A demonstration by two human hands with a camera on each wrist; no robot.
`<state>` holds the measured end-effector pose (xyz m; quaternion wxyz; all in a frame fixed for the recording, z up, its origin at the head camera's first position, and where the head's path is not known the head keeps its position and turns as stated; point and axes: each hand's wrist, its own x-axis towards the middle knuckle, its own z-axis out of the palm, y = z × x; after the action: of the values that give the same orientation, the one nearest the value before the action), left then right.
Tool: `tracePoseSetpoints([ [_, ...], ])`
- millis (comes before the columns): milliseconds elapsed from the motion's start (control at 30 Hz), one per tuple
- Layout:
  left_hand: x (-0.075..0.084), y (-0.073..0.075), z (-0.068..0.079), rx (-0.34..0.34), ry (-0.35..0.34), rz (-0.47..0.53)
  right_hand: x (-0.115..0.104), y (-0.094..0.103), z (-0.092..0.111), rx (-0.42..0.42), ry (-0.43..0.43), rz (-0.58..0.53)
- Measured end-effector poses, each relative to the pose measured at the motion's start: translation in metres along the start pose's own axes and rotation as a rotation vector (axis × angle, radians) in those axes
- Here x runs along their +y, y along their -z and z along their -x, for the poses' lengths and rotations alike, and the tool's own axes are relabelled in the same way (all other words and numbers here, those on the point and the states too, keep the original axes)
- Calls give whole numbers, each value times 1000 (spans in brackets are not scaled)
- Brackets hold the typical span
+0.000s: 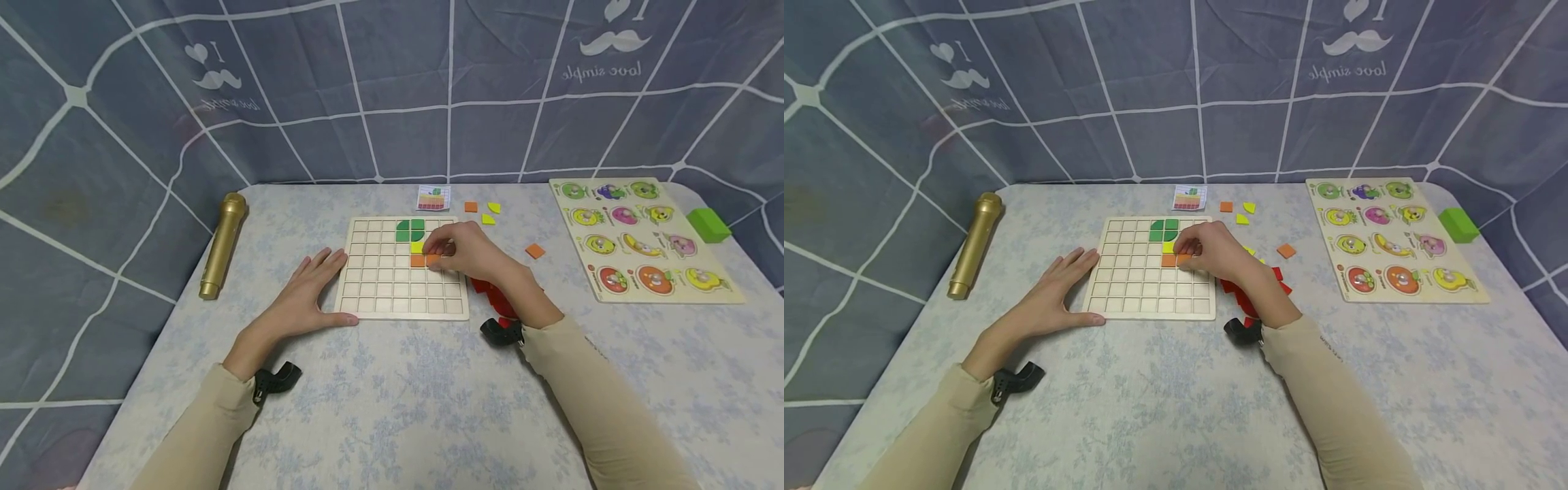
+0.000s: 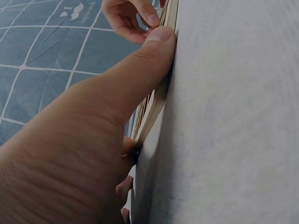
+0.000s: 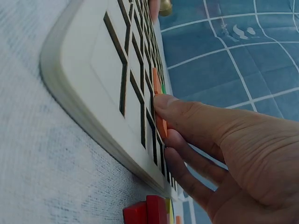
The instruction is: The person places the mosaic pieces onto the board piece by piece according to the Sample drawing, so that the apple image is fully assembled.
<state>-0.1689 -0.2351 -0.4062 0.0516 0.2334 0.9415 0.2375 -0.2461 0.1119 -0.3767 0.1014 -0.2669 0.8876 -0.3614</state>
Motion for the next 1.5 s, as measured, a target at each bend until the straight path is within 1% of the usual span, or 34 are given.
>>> tracePoseSetpoints([
  [267, -2, 0, 1, 5, 0, -8, 0, 3, -1, -3, 5, 46],
  [400, -2, 0, 0, 1, 1, -6, 2, 11, 3, 3, -7, 27],
  [467, -2, 0, 0, -1, -2, 0, 5, 18, 6, 31, -30, 24],
  [533, -2, -1, 0, -1, -2, 2, 9, 27, 9, 76, -70, 40],
  [600, -1, -2, -1, 0, -5, 8, 14, 35, 13, 113, -119, 84],
  [667, -1, -2, -1, 2, -8, 10, 17, 42, 16, 124, -171, 113],
  [733, -2, -3, -1, 5, -11, 10, 20, 49, 19, 104, -213, 146],
  [800, -2, -3, -2, 3, -10, 12, 23, 55, 22, 68, -251, 164],
  [900, -2, -3, -2, -1, -6, 6, 26, 62, 26, 1, -291, 177],
  [1000, -1, -2, -3, -11, -1, 7, 30, 68, 29, -54, -321, 166],
  [1133, -1, -3, -3, -16, 1, 6, 36, 70, 30, -82, -314, 133],
  [1300, -2, -4, -2, -7, -3, 0, 40, 67, 28, -72, -263, 120],
  [1367, -3, -3, -2, -5, -4, 1, 40, 66, 27, -53, -253, 130],
  [1500, -3, -2, -2, 3, -9, 0, 35, 64, 24, 19, -235, 147],
])
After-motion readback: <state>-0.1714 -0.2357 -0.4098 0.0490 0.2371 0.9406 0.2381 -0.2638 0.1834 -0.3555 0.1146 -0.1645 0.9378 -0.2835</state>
